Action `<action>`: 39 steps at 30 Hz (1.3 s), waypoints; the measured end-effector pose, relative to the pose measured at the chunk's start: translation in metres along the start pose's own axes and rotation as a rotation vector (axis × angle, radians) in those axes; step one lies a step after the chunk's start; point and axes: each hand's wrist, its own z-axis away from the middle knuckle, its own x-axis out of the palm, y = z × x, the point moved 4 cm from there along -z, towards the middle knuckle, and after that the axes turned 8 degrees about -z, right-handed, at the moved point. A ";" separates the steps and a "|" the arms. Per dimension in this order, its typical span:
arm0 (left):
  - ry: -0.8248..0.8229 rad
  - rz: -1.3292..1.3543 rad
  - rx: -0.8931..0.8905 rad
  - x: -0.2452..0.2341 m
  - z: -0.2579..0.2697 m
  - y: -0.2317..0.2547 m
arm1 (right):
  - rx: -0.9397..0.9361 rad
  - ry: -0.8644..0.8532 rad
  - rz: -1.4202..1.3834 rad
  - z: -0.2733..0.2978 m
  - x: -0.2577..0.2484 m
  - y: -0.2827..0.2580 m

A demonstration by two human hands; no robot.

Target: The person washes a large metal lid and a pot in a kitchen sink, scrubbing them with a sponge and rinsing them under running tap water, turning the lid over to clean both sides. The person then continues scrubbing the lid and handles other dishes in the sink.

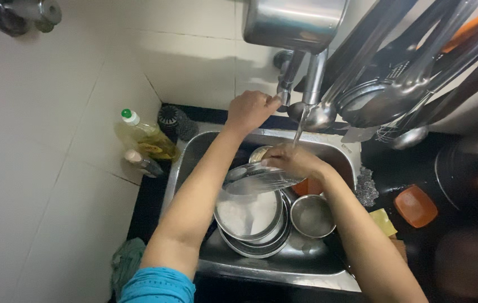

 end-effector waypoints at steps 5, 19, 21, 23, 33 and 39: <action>-0.413 -0.006 -0.102 0.034 0.026 -0.031 | 0.037 -0.008 -0.055 0.000 0.001 -0.008; -0.519 0.404 -0.059 0.140 0.142 -0.051 | 0.150 0.256 -1.093 -0.008 0.032 0.021; -0.500 0.606 -0.030 0.151 0.142 -0.047 | 0.147 0.367 -1.189 -0.019 0.047 0.036; -0.556 0.513 -0.154 0.167 0.143 -0.057 | 0.108 0.554 -1.077 -0.024 0.061 0.046; -0.363 0.361 -0.247 0.163 0.175 -0.044 | -0.223 0.981 0.673 0.003 0.099 0.037; -0.324 0.381 -0.102 0.124 0.193 -0.001 | 0.311 0.768 -0.587 -0.020 0.087 0.117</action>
